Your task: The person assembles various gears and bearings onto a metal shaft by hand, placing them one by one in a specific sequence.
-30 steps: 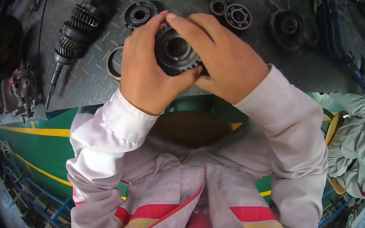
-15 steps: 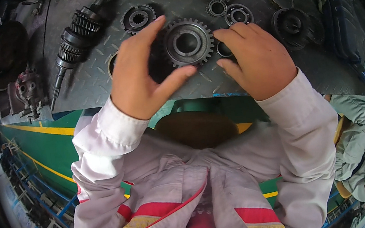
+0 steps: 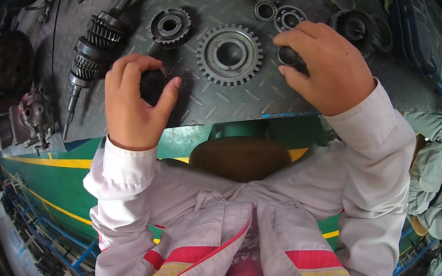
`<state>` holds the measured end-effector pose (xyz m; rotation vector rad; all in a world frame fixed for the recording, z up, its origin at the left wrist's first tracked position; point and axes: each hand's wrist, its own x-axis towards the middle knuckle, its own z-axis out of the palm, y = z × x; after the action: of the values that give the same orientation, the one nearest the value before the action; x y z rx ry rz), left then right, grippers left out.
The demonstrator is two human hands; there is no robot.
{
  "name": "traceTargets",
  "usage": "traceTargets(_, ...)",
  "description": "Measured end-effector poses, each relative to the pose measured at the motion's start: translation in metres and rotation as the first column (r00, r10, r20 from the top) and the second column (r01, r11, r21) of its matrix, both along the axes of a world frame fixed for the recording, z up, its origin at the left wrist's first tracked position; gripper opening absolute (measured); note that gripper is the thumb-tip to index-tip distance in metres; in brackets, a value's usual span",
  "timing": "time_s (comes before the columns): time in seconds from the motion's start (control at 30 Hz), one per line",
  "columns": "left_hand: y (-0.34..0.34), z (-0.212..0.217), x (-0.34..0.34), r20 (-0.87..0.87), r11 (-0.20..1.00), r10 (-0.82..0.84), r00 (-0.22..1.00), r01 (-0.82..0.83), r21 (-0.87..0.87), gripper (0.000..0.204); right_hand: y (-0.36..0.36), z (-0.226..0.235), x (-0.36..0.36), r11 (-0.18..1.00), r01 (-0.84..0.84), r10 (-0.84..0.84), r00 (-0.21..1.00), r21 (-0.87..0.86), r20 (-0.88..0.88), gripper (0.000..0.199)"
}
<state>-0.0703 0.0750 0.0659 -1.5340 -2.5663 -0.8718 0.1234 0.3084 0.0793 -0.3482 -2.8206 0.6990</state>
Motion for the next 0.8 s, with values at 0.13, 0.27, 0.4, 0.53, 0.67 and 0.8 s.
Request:
traceTargets(0.13,-0.005,-0.004,-0.001,-0.117,0.996,0.043,0.992,-0.052,-0.079,0.049,-0.003,0.005,-0.003,1.000,0.016,-0.015,0.999,0.021,-0.037,0.039)
traceTargets(0.27,-0.011,-0.003,-0.002,-0.102,0.988,0.039,0.994,-0.053,-0.145,0.058,-0.018,0.019,-0.015,0.997,0.035,-0.046,0.986,-0.072,-0.162,0.041)
traceTargets(0.4,-0.011,-0.002,-0.003,-0.064,0.990,0.014,0.998,-0.023,-0.138,0.057,-0.029,0.010,-0.026,0.988,-0.043,0.005,0.971,-0.151,-0.240,0.042)
traceTargets(0.53,-0.012,-0.002,-0.005,-0.058,0.989,-0.013,0.998,0.004,-0.145,0.056,-0.033,0.003,-0.036,0.985,-0.095,0.055,0.964,-0.144,-0.260,0.041)
traceTargets(0.67,-0.014,-0.001,-0.006,-0.036,0.991,-0.017,0.999,0.012,-0.131,0.055,-0.033,0.001,-0.042,0.990,-0.111,0.086,0.966,-0.091,-0.244,0.039)
traceTargets(0.8,-0.014,0.004,-0.004,0.009,0.991,0.038,0.999,-0.037,-0.130,0.055,-0.035,0.000,-0.042,0.992,-0.105,0.084,0.962,-0.068,-0.259,0.039)
